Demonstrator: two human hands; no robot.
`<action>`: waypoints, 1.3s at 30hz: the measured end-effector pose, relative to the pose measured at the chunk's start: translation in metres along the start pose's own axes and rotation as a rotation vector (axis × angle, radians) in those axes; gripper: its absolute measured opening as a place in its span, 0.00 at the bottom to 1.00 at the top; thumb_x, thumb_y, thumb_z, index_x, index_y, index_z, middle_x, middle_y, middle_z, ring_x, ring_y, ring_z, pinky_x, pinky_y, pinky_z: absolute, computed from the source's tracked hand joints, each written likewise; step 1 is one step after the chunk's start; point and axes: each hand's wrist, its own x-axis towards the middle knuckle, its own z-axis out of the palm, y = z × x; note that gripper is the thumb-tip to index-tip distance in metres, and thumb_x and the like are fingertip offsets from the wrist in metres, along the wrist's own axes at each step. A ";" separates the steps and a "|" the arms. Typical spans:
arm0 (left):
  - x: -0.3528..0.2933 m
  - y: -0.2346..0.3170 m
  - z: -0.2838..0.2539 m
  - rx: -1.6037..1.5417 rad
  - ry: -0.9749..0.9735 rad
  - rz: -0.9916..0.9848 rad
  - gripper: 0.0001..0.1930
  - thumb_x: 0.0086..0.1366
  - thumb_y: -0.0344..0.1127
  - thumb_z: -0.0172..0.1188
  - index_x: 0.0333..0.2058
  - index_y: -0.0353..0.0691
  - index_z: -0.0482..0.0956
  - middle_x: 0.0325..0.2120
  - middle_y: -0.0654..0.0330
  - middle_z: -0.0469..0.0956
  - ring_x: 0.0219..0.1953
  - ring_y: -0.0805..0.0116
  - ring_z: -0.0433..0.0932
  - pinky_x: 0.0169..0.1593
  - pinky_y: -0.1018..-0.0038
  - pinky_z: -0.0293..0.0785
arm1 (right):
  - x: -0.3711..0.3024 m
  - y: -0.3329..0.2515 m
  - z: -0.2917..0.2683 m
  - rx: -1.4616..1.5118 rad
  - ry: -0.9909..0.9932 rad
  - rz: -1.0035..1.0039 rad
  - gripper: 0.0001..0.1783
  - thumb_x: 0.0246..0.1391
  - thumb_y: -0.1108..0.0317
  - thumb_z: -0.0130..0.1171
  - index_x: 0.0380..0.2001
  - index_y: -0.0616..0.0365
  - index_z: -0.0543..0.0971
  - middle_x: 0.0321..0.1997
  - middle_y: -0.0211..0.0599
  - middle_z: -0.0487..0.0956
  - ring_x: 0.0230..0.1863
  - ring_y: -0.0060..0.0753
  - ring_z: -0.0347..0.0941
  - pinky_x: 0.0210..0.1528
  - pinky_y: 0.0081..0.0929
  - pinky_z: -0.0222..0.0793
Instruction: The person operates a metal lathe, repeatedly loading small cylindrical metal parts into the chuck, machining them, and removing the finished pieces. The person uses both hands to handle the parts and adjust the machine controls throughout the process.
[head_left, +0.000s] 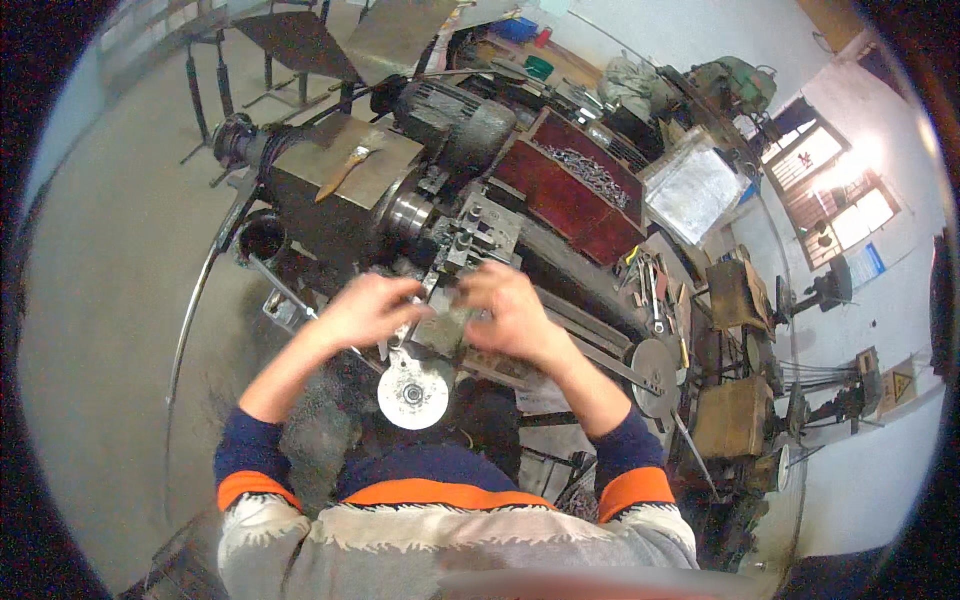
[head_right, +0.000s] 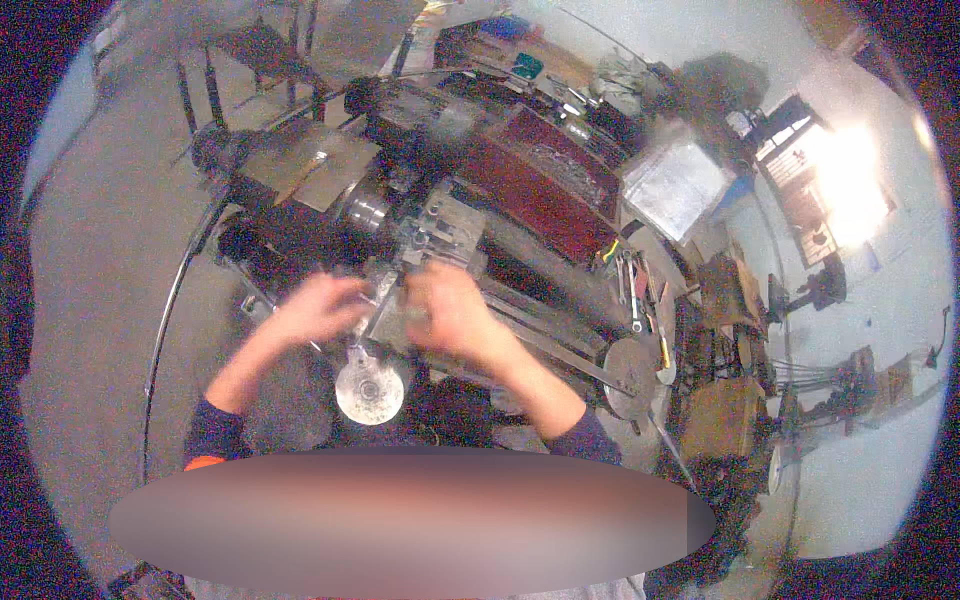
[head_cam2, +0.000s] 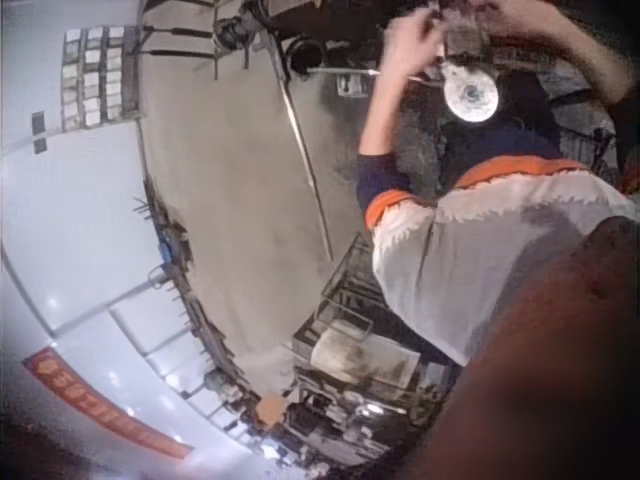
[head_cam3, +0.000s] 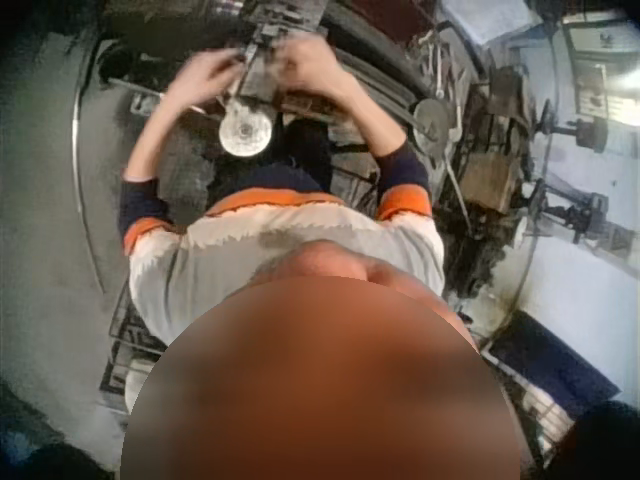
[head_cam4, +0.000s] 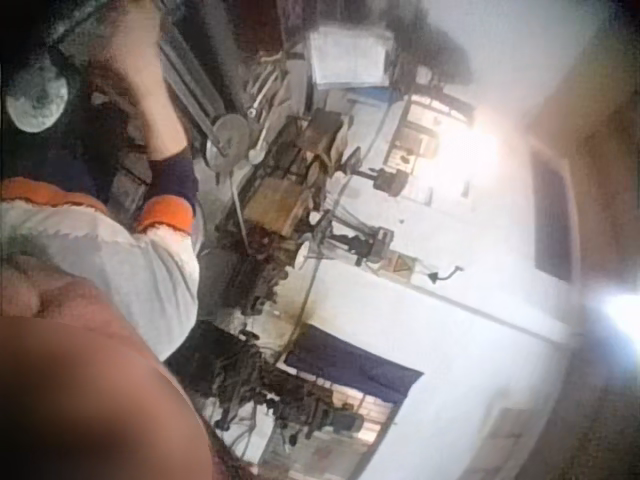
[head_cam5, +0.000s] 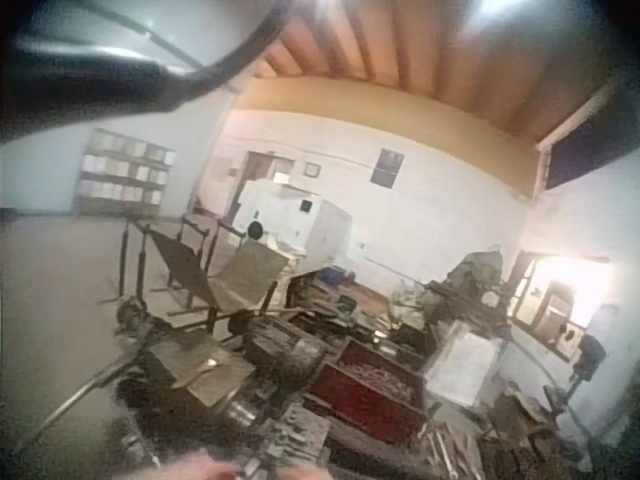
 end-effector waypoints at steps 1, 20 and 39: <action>-0.007 -0.005 -0.019 0.052 0.079 -0.061 0.13 0.56 0.44 0.56 0.30 0.38 0.75 0.18 0.50 0.73 0.23 0.52 0.75 0.25 0.64 0.67 | 0.016 0.012 0.002 -0.122 -0.033 0.028 0.15 0.23 0.66 0.59 0.23 0.54 0.80 0.30 0.33 0.76 0.36 0.41 0.68 0.38 0.34 0.65; -0.253 -0.096 -0.116 0.772 0.367 -0.968 0.11 0.52 0.36 0.57 0.30 0.34 0.72 0.25 0.44 0.74 0.30 0.45 0.74 0.34 0.56 0.69 | 0.100 0.077 0.053 -0.352 -0.389 0.434 0.18 0.25 0.58 0.59 0.28 0.42 0.83 0.30 0.34 0.78 0.45 0.38 0.67 0.55 0.44 0.53; -0.240 -0.243 -0.242 0.850 0.588 -0.969 0.16 0.51 0.30 0.52 0.40 0.38 0.75 0.34 0.49 0.76 0.40 0.54 0.75 0.41 0.62 0.71 | 0.088 0.069 0.040 -0.344 -0.310 0.374 0.22 0.25 0.63 0.57 0.33 0.47 0.81 0.43 0.35 0.76 0.50 0.40 0.66 0.57 0.43 0.52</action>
